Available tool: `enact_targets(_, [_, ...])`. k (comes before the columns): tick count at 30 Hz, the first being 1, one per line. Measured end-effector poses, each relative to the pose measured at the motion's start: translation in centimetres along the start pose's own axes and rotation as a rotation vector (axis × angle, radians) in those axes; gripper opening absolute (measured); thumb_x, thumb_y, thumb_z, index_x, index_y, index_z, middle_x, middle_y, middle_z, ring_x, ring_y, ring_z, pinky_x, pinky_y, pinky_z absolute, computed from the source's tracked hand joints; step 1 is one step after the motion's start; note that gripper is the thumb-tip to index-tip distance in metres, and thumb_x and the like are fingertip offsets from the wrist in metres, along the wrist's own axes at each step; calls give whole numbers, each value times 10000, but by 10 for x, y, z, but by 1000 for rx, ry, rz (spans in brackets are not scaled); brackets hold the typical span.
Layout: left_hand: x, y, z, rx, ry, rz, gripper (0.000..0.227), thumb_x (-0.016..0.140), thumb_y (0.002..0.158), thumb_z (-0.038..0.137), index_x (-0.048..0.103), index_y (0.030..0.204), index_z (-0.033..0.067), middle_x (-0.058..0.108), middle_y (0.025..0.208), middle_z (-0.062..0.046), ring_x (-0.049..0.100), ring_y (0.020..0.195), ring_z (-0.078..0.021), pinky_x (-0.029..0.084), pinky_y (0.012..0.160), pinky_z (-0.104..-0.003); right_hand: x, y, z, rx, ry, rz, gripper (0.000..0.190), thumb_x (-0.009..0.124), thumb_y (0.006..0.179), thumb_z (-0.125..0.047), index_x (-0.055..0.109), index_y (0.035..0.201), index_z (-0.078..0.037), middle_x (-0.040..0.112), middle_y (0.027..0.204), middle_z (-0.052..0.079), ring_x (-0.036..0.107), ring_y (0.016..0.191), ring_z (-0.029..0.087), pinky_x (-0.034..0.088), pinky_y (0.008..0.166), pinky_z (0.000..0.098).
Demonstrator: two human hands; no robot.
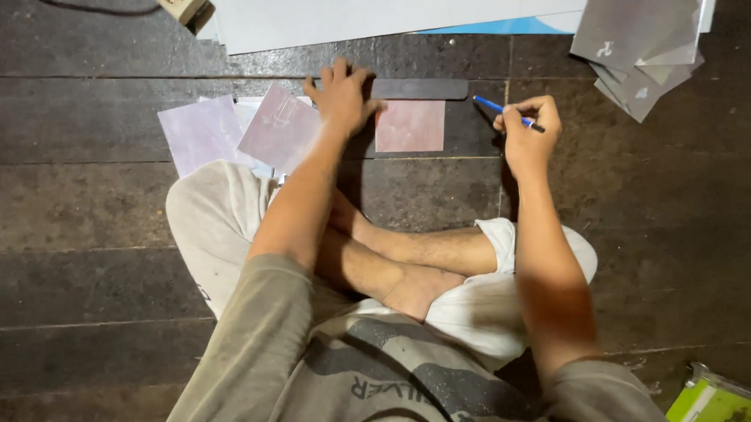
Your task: Marking lines on small pieces of paper using a ruler and a pen while sitting on the floor.
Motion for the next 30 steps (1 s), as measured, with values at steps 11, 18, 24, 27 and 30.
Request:
enact_targets(11, [30, -61, 59, 303, -52, -629, 412, 900, 745, 424, 653, 1051, 302, 766, 992, -56, 737, 1046, -362, 562, 924, -506, 74, -48, -29, -276, -1126, -766, 797, 852, 824, -303, 494, 1536, -277, 420, 1515, 139, 626, 1188, 410, 622, 778, 629])
enact_targets(18, [26, -30, 53, 291, -633, -348, 398, 696, 924, 437, 648, 1276, 258, 740, 1172, -120, 683, 1128, -404, 524, 954, -524, 22, -37, 14, -638, -1225, -570, 402, 816, 774, -349, 754, 1159, -251, 727, 949, -13, 651, 986, 217, 605, 632, 394])
enact_targets(24, [35, -65, 59, 547, 387, -493, 645, 274, 1029, 546, 314, 1640, 343, 170, 1743, -142, 195, 1598, -333, 53, 1265, -615, -24, -29, 35, -356, -1410, -446, 546, 658, 788, -442, 700, 1266, -181, 731, 942, 50, 647, 1024, 267, 587, 647, 464])
enact_targets(27, [74, -116, 48, 424, 594, -696, 848, 480, 949, 513, 168, 1685, 230, 231, 1659, -321, 351, 1438, -486, 212, 1155, -581, -39, -44, 53, -75, -1382, -564, 686, 610, 812, -491, 602, 1411, -157, 731, 1091, 106, 617, 1109, 303, 583, 744, 541])
enact_targets(30, [84, -127, 51, 489, 512, -538, 665, 424, 936, 214, 366, 1588, 98, 685, 989, -252, 672, 866, -439, 314, 858, -616, -25, -24, 33, -106, -1260, -457, 587, 622, 861, -433, 634, 1379, -157, 713, 930, 81, 614, 1004, 277, 569, 658, 464])
Point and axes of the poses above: each hand's wrist, its own y-axis towards the middle knuckle, its own x-axis out of the palm, z = x × y, the point moved 7 cm from there along y, towards the middle knuckle
